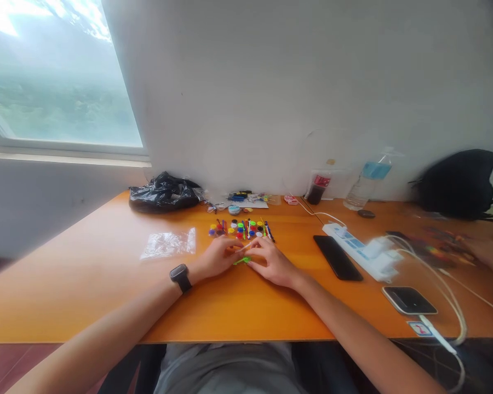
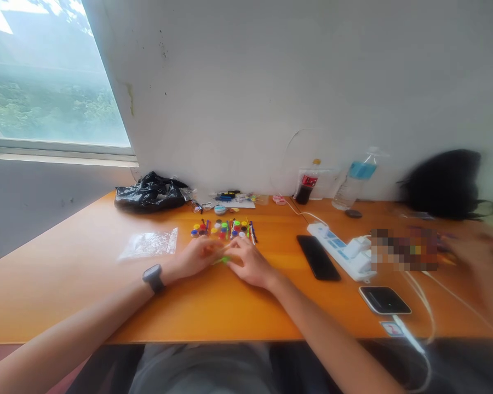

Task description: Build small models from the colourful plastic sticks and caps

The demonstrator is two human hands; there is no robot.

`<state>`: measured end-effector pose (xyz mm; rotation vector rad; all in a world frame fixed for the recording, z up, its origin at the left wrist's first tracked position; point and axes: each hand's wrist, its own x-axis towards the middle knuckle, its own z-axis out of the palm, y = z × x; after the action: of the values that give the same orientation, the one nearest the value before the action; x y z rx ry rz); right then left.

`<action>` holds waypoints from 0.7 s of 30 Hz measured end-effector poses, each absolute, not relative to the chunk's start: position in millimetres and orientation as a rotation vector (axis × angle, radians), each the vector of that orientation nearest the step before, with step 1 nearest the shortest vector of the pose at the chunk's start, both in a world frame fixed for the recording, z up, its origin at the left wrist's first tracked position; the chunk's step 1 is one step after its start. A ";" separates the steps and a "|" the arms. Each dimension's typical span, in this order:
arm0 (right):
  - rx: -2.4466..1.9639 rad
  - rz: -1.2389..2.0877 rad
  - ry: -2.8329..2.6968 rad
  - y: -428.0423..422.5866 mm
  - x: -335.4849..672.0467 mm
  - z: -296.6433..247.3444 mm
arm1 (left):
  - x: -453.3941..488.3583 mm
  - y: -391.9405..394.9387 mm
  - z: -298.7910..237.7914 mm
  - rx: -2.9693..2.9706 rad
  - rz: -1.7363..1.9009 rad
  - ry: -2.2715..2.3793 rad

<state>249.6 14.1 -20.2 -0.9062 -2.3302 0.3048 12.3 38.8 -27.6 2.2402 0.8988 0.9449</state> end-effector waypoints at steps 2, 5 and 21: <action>-0.931 0.306 -2.315 14.5 250.2 -20.1 | 11.9 39.2 -28.2 2.251 0.924 0.917; -0.940 0.317 -2.315 14.5 251.4 -17.7 | 10.5 41.0 -31.4 2.232 0.941 0.960; -0.951 0.250 -2.306 14.9 252.6 -17.0 | -23.3 80.1 -38.4 2.541 1.032 1.389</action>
<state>252.6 14.9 -17.0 -0.9512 -2.3056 0.2501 -23.3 80.1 -38.4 2.5410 1.3887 1.0323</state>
